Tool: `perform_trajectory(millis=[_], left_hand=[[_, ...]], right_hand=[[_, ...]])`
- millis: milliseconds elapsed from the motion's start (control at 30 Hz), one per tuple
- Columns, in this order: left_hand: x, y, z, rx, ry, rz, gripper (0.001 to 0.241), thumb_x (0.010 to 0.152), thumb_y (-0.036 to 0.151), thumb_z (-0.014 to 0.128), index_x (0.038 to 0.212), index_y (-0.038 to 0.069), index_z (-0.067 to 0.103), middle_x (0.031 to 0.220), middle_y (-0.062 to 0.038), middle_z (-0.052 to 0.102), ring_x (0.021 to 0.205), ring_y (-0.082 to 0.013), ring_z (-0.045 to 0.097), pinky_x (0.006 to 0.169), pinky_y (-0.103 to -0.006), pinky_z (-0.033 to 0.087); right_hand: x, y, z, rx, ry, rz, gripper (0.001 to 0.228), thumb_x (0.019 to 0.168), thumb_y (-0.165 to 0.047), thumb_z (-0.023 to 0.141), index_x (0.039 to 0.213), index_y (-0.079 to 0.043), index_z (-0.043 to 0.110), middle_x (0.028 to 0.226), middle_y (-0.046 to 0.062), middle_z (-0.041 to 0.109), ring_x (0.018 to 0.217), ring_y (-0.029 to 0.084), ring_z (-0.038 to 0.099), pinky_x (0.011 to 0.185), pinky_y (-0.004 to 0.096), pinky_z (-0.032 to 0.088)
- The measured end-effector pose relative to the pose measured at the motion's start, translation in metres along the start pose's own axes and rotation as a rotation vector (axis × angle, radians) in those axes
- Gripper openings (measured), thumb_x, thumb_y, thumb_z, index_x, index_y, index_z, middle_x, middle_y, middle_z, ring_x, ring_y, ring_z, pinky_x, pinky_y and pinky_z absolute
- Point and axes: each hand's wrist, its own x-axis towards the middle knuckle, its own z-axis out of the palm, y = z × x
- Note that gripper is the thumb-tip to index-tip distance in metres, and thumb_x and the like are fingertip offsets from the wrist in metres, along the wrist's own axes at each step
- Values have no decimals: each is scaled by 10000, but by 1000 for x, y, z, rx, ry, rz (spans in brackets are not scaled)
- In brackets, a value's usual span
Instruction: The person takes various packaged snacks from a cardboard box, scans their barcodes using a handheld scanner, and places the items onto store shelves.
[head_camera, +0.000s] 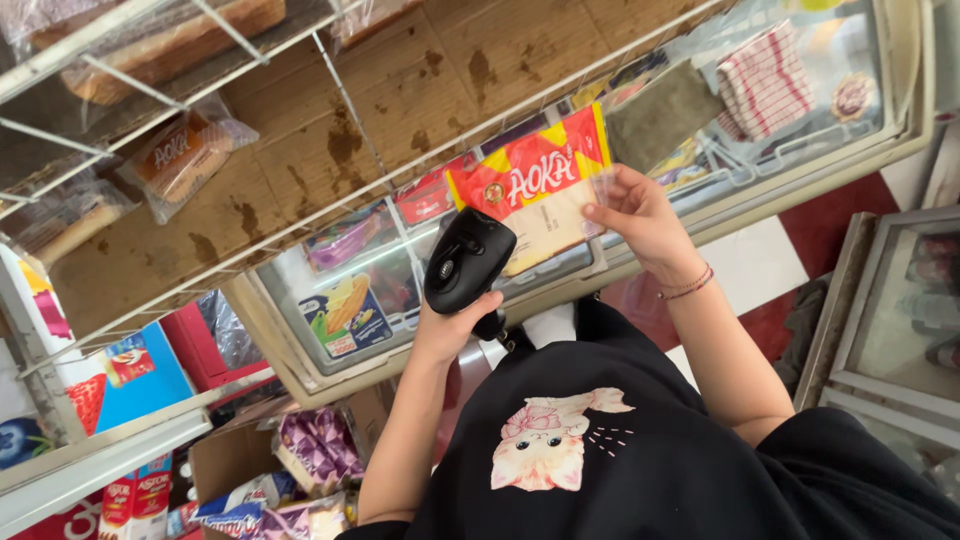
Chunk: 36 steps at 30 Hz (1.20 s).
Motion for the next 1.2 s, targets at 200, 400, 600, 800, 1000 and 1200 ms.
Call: perform_trajectory(millis=[200,400,600,800,1000,1200], left_hand=[[37,21,44,329,46,238,432,774,42,850,1161,-7,665,1002,-58,756,893,-103,676,838,-289,562],[102,46,109,463,126,466,547,765,73,828,1264,-12,623,1131,-102,743,1038,-182,688,961,-336,543],[164,56,157,713,238,702,611,748,108,837,1316,8,635,1363,-171,651,1289,-337,596,1148,-441,418],[205,37,171,804,340,631,585,784,170,821,1323,30,644,1387,-164,649,1315,-322,597,1194,-483,305],[221,20,171,958,420,530,505,770,219,799,1237,56,698,1292,-164,690,1213,-326,632,1109,-474,309],[232,21,162,908,419,228,314,740,298,810,967,83,784,910,-138,798,959,-311,729,1119,-458,364]], right_hand=[[31,-27,-41,-136,-130,-205,438,944,105,758,1351,2,636,1125,41,698,1016,102,646,926,276,537],[85,-70,-87,-404,-29,-569,482,870,103,782,1321,4,644,1283,25,701,1191,104,641,1057,275,495],[147,-90,-128,-468,52,-675,421,888,86,802,1274,2,656,1194,26,723,1081,112,676,945,268,520],[190,-88,-155,-787,117,-713,347,875,40,829,1193,9,692,1021,103,780,963,165,776,845,300,579],[210,-85,-160,-816,-49,-683,548,863,20,796,1360,-19,566,1060,141,781,947,210,796,806,324,629],[212,-89,-158,-1039,-21,-585,918,809,-3,816,1531,-88,254,756,82,731,731,289,754,690,378,586]])
